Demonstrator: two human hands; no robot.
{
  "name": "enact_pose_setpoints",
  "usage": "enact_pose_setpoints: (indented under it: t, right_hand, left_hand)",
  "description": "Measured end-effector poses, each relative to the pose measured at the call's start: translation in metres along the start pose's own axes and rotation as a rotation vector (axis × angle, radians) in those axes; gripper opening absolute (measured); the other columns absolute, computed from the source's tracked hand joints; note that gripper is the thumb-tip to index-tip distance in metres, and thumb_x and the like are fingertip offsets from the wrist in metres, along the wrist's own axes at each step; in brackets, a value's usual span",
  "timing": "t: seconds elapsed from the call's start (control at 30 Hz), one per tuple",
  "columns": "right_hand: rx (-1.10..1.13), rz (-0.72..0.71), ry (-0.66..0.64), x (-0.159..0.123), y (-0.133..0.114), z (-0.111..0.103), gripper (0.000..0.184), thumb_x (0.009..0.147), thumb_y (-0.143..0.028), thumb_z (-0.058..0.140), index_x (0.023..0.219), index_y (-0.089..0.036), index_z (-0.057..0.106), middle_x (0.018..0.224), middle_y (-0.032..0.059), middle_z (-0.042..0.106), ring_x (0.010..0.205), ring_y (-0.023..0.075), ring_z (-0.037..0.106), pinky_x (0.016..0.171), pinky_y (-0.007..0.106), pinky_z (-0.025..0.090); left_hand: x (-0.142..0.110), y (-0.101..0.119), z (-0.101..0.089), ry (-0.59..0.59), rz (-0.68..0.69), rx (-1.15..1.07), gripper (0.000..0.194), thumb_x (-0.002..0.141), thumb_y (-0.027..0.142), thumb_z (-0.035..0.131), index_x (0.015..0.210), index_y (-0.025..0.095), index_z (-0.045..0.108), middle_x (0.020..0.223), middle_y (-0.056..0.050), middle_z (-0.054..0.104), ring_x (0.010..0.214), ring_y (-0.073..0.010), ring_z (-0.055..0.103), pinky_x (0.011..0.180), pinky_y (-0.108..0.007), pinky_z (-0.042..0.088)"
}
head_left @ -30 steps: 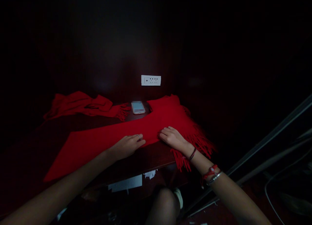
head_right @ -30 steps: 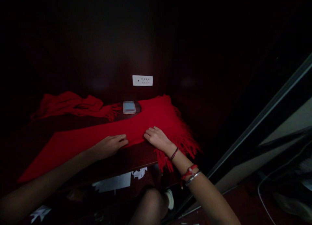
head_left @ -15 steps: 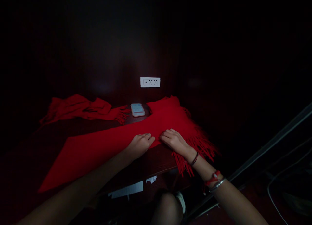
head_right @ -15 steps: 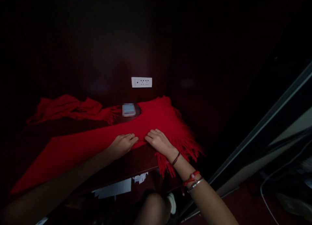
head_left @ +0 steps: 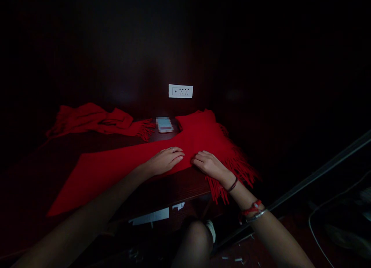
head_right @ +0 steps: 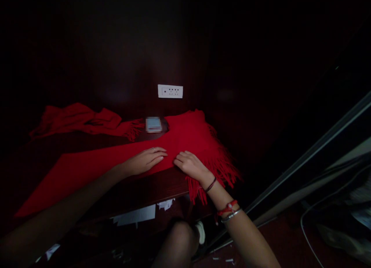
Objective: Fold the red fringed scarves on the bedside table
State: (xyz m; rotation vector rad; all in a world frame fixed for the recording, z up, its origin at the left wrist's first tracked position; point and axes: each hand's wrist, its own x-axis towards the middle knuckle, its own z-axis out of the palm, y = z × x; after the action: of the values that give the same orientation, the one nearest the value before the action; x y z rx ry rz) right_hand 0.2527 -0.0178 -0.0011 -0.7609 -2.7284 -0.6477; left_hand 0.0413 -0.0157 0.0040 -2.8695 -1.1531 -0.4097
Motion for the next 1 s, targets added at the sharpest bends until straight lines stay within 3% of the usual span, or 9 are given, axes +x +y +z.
enact_pose_setpoints:
  t: [0.1, 0.2, 0.3, 0.4, 0.57, 0.7, 0.87, 1.0]
  right_hand:
    - [0.01, 0.003, 0.002, 0.0, 0.001, 0.002, 0.017, 0.082, -0.018, 0.04, 0.087, -0.017, 0.056, 0.078, 0.0037, 0.055, 0.076, 0.0139, 0.046, 0.072, 0.027, 0.034]
    - [0.022, 0.009, 0.013, -0.001, 0.002, 0.005, 0.018, 0.082, -0.019, 0.04, 0.087, -0.017, 0.057, 0.078, 0.0042, 0.055, 0.076, 0.0137, 0.046, 0.071, 0.027, 0.034]
    - [0.035, 0.011, 0.021, -0.001, 0.003, 0.007, 0.018, 0.082, -0.02, 0.041, 0.088, -0.017, 0.057, 0.078, 0.0044, 0.055, 0.075, 0.0133, 0.047, 0.07, 0.026, 0.035]
    - [0.045, 0.012, 0.025, 0.001, 0.003, 0.008, 0.018, 0.082, -0.02, 0.041, 0.089, -0.018, 0.057, 0.076, 0.0035, 0.054, 0.073, 0.013, 0.046, 0.069, 0.026, 0.035]
    - [0.062, 0.02, 0.033, 0.001, 0.003, 0.008, 0.018, 0.082, -0.021, 0.041, 0.088, -0.018, 0.057, 0.077, 0.0035, 0.054, 0.073, 0.0131, 0.046, 0.068, 0.025, 0.035]
    - [0.066, 0.022, 0.035, 0.001, 0.003, 0.008, 0.017, 0.082, -0.021, 0.041, 0.086, -0.017, 0.057, 0.077, 0.0035, 0.054, 0.072, 0.013, 0.045, 0.068, 0.025, 0.034]
    - [0.061, 0.044, 0.06, 0.001, 0.002, 0.007, 0.017, 0.082, -0.02, 0.04, 0.086, -0.017, 0.056, 0.078, 0.004, 0.054, 0.074, 0.0133, 0.045, 0.069, 0.027, 0.033]
    - [0.081, 0.048, 0.049, 0.001, 0.002, 0.006, 0.017, 0.082, -0.021, 0.041, 0.083, -0.017, 0.057, 0.077, 0.0044, 0.054, 0.076, 0.0137, 0.045, 0.071, 0.027, 0.034]
  left_hand:
    - [0.012, -0.012, 0.009, -0.113, 0.059, -0.042, 0.037, 0.086, 0.038, 0.024, 0.119, 0.028, 0.038, 0.13, 0.0, 0.032, 0.119, -0.0169, 0.024, 0.095, -0.034, 0.022]
    - [0.019, -0.026, 0.017, -0.157, -0.001, -0.038, 0.041, 0.083, 0.043, 0.03, 0.121, 0.029, 0.035, 0.129, -0.002, 0.033, 0.117, -0.0208, 0.028, 0.093, -0.039, 0.024]
    - [0.023, -0.037, 0.017, -0.008, -0.111, -0.034, 0.038, 0.081, 0.038, 0.037, 0.111, 0.017, 0.047, 0.115, -0.009, 0.047, 0.104, -0.018, 0.042, 0.088, -0.031, 0.031]
    - [0.031, -0.042, 0.013, 0.102, -0.211, -0.072, 0.028, 0.076, 0.03, 0.048, 0.096, 0.011, 0.054, 0.094, -0.008, 0.055, 0.088, -0.0155, 0.05, 0.08, -0.026, 0.037]
    - [0.049, -0.043, 0.016, -0.013, -0.307, -0.243, 0.009, 0.07, 0.014, 0.049, 0.076, 0.013, 0.056, 0.067, -0.001, 0.057, 0.062, -0.0107, 0.052, 0.058, -0.019, 0.039]
    - [0.053, -0.047, 0.012, -0.002, -0.266, -0.228, 0.014, 0.069, 0.006, 0.043, 0.071, 0.013, 0.055, 0.067, -0.001, 0.057, 0.064, -0.0109, 0.051, 0.059, -0.019, 0.037]
    - [0.052, -0.05, 0.003, 0.152, -0.155, -0.006, 0.016, 0.072, 0.009, 0.039, 0.073, 0.014, 0.054, 0.072, -0.004, 0.054, 0.071, -0.0143, 0.049, 0.066, -0.025, 0.037]
    - [0.043, -0.046, 0.015, 0.102, -0.159, 0.05, 0.017, 0.077, 0.016, 0.036, 0.08, 0.015, 0.053, 0.082, -0.006, 0.052, 0.078, -0.0155, 0.048, 0.071, -0.028, 0.038]
